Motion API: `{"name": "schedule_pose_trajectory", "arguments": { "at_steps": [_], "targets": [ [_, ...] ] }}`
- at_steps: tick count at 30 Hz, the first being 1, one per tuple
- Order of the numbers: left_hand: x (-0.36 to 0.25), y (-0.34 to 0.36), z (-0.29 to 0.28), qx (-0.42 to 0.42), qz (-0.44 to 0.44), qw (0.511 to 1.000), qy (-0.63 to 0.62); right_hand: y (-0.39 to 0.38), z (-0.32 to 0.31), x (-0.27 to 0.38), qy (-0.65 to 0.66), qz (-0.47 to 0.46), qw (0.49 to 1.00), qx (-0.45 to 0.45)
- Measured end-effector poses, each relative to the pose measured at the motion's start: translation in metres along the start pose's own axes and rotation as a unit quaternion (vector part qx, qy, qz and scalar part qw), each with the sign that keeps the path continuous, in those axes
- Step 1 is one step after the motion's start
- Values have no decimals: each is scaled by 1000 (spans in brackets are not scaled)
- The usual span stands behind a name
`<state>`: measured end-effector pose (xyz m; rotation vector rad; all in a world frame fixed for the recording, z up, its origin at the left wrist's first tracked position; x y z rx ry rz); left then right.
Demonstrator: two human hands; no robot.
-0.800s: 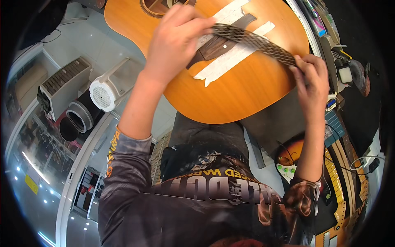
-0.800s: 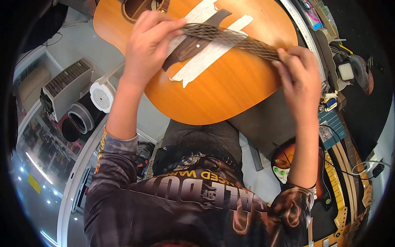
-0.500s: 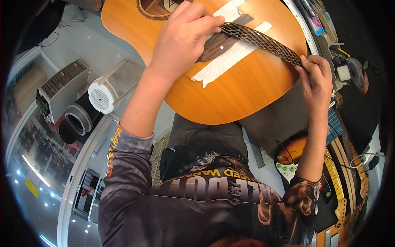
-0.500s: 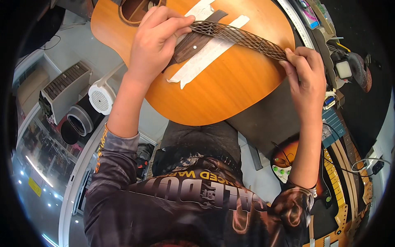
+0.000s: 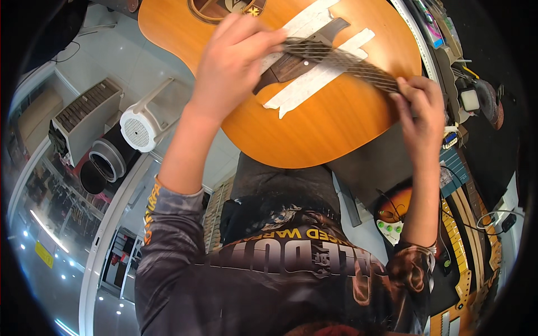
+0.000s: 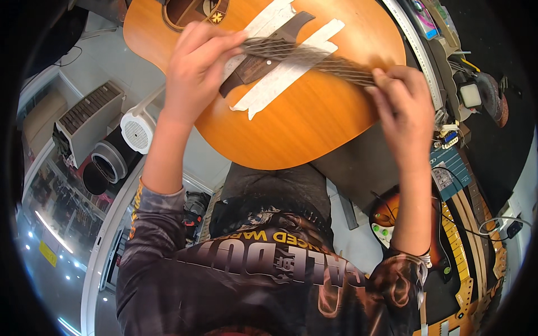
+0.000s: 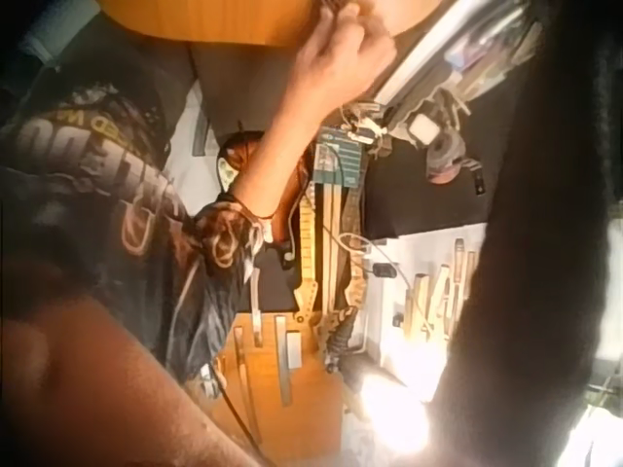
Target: The person uses a rasp to sand the underside of a wooden guitar bridge that is taped to the body of an acoustic guitar. They then move to a secondary station and continue filing the bridge piece with a small metal file by hand.
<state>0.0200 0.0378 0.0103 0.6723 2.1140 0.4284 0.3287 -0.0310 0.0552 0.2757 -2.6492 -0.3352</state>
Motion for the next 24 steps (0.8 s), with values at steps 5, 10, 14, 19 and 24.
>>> {"name": "schedule_pose_trajectory", "arguments": {
  "at_steps": [5,10,14,19,24],
  "targets": [
    [7,-10,-15,-9,-23,999,24,3,8,19,-5,-15,1000,24],
    [-3,5,8,-4,-4,1000,2,5,-8,-10,-20,-15,1000,-9],
    [2,-21,-20,1,-33,999,23,-2,7,25,-12,-25,1000,13],
    [-1,-2,-1,-4,-19,1000,14,-2,-1,8,-16,4,1000,1],
    [-5,-8,-1,12,-15,1000,3,-3,-5,7,-16,-3,1000,-7]
  ]
}}
Point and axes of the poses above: each hand's wrist, its own y-axis towards the middle knuckle, its own z-axis out of the palm, x = y × z, the point moved 5 cm from there along y, towards the middle knuckle, and after that the axes turned 12 degrees about -x, right-handed, at the moved point
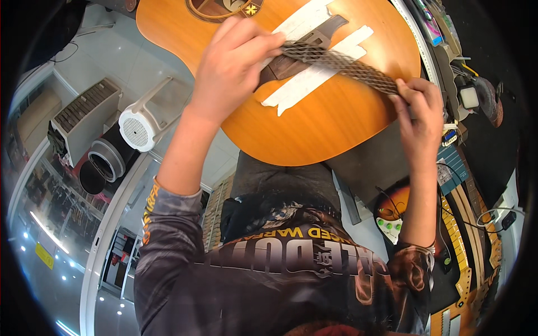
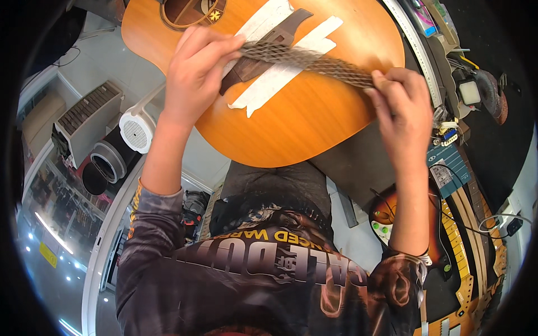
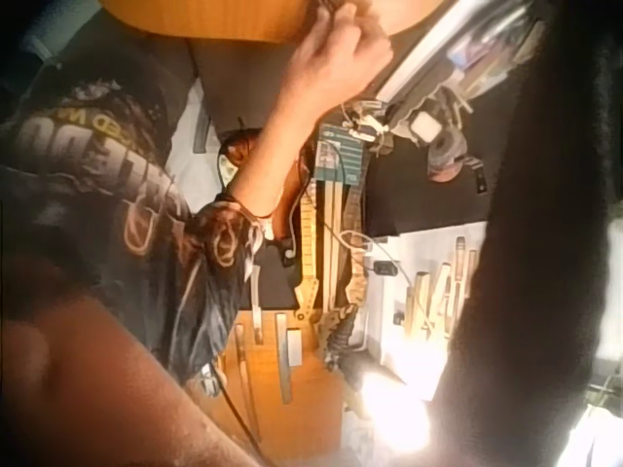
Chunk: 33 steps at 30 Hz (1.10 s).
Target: The person uses a rasp to sand the underside of a wooden guitar bridge that is taped to the body of an acoustic guitar. They then move to a secondary station and continue filing the bridge piece with a small metal file by hand.
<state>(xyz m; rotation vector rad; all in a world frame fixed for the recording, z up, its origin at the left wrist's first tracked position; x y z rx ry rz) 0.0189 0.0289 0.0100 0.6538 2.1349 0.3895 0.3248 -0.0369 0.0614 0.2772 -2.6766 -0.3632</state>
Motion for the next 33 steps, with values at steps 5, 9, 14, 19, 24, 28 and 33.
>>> {"name": "schedule_pose_trajectory", "arguments": {
  "at_steps": [5,9,14,19,24,28,33],
  "targets": [
    [8,-15,-20,-4,-30,999,19,-4,11,21,9,-2,1000,26],
    [2,8,1,5,-1,1000,15,4,-3,-4,-5,3,1000,-8],
    [10,-22,-24,0,-15,1000,12,-2,11,28,12,-15,1000,13],
    [4,-8,-16,-11,-13,1000,25,-6,7,15,15,16,1000,16],
    [7,-18,-20,9,-5,1000,4,-7,7,21,8,0,1000,19],
    [14,-26,-36,1,-13,999,35,-5,16,38,11,0,999,36],
    [3,-12,-17,27,-8,1000,-4,-13,-1,18,2,1,1000,14]
  ]
}}
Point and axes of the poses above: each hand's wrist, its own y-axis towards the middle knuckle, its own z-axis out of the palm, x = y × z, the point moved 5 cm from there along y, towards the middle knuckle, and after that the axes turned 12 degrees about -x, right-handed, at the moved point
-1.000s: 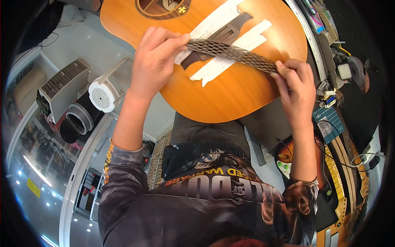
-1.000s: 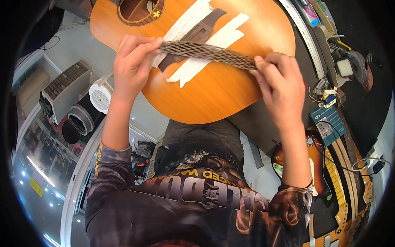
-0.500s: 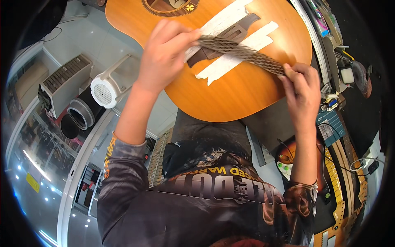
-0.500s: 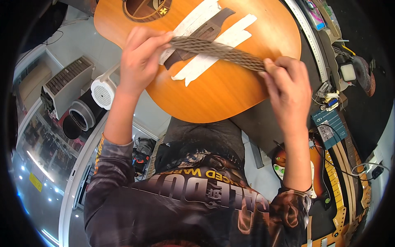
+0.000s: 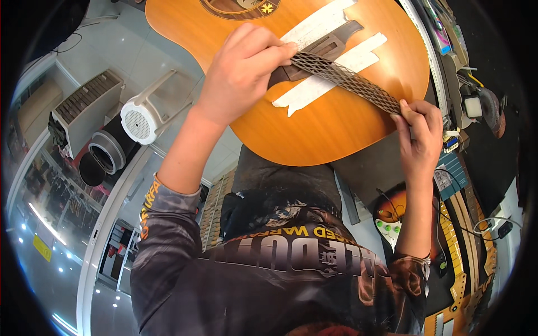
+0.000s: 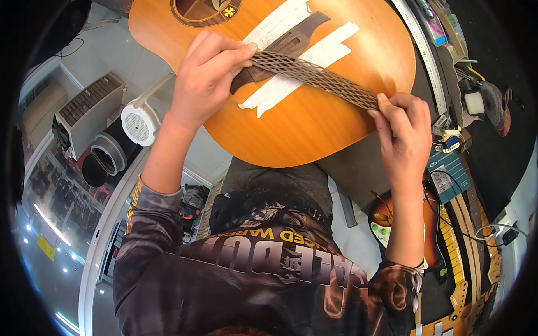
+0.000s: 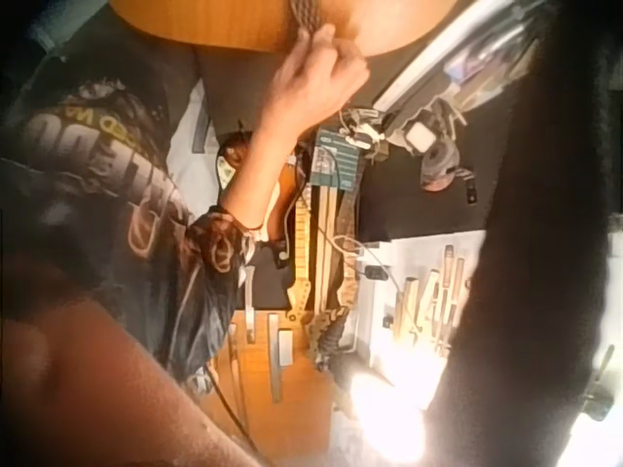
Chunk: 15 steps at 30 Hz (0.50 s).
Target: The person uses a rasp to sand the underside of a wooden guitar bridge that is taped to the body of an acoustic guitar. They then move to a secondary station and continue filing the bridge piece with a small metal file by hand.
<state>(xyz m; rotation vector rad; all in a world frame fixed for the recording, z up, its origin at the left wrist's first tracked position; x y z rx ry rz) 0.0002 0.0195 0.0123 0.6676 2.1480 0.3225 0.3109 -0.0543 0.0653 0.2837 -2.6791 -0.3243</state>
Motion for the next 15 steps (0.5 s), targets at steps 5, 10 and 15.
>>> {"name": "schedule_pose_trajectory", "arguments": {
  "at_steps": [5,10,15],
  "targets": [
    [12,-15,-16,-13,7,1000,22,7,18,28,17,1,1000,17],
    [1,-8,-6,-7,16,1000,2,-4,8,22,20,27,999,18],
    [22,-2,-21,-2,33,999,26,-4,22,43,22,30,999,30]
  ]
}}
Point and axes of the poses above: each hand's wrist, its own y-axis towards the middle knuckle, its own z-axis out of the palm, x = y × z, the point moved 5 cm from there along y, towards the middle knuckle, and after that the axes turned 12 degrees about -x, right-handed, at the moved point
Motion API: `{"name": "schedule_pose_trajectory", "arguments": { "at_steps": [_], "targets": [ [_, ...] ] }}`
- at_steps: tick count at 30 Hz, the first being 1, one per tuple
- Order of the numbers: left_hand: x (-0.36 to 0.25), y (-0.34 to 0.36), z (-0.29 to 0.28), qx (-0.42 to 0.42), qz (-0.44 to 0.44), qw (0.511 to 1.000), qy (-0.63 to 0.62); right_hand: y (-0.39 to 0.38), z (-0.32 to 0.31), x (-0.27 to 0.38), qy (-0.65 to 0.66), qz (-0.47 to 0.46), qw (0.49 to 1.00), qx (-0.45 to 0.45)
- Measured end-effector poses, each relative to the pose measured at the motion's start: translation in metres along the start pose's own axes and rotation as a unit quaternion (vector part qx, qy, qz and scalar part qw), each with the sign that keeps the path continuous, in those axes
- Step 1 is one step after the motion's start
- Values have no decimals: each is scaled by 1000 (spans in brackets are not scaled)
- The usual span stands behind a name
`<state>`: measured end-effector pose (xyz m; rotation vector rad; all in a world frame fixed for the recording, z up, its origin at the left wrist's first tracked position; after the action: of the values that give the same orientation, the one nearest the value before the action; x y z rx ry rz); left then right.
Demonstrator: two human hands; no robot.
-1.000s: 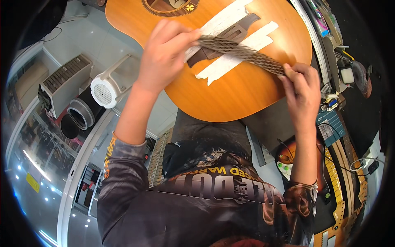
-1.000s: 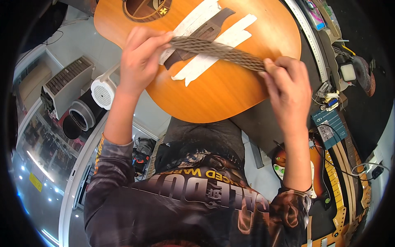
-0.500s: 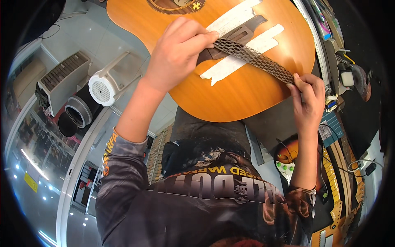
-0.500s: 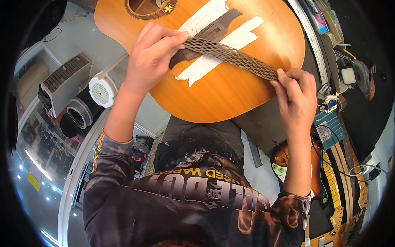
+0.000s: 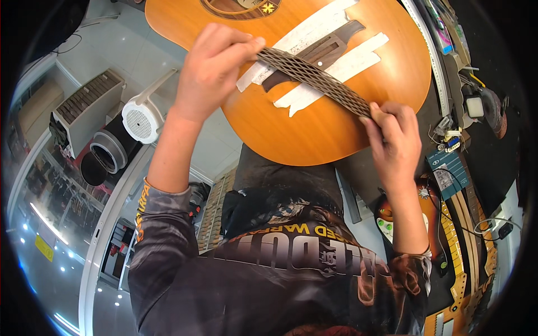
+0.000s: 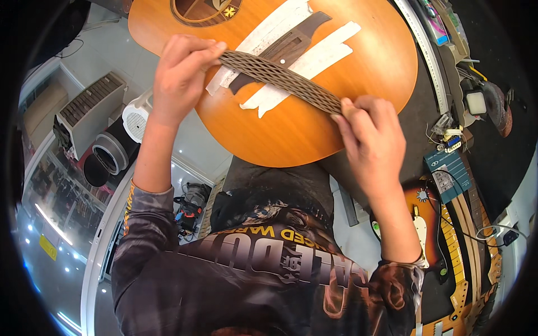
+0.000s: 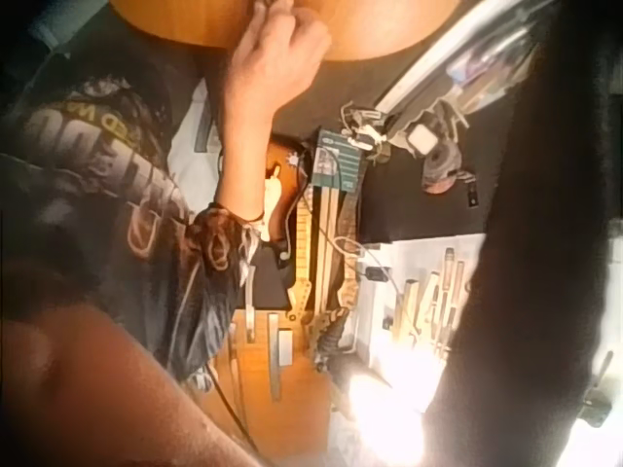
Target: The person uses a rasp to sand the underside of a wooden guitar bridge that is taped to the body of an acoustic guitar. They then move to a secondary station and continue filing the bridge piece with a small metal file by hand.
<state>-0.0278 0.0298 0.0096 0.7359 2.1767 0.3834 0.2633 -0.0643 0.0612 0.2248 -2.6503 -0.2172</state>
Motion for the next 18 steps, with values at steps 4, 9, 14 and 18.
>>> {"name": "schedule_pose_trajectory", "arguments": {
  "at_steps": [4,9,14,18],
  "targets": [
    [-5,0,4,-8,8,1000,1,-5,-3,-4,9,9,1000,-3],
    [-2,-1,9,14,29,999,-32,-15,-6,-3,10,31,999,0],
    [4,1,2,-4,30,1000,-7,-14,3,9,10,43,999,6],
    [-8,-1,5,31,23,999,-29,-25,-7,4,16,38,999,5]
  ]
}}
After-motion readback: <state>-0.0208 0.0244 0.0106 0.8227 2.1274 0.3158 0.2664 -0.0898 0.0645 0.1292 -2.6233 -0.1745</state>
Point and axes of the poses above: each hand's wrist, its own y-axis towards the middle knuckle, its own z-axis out of the palm, x = y × z, the point moved 5 cm from there along y, towards the middle knuckle, and after that the axes turned 12 degrees about -x, right-handed, at the moved point
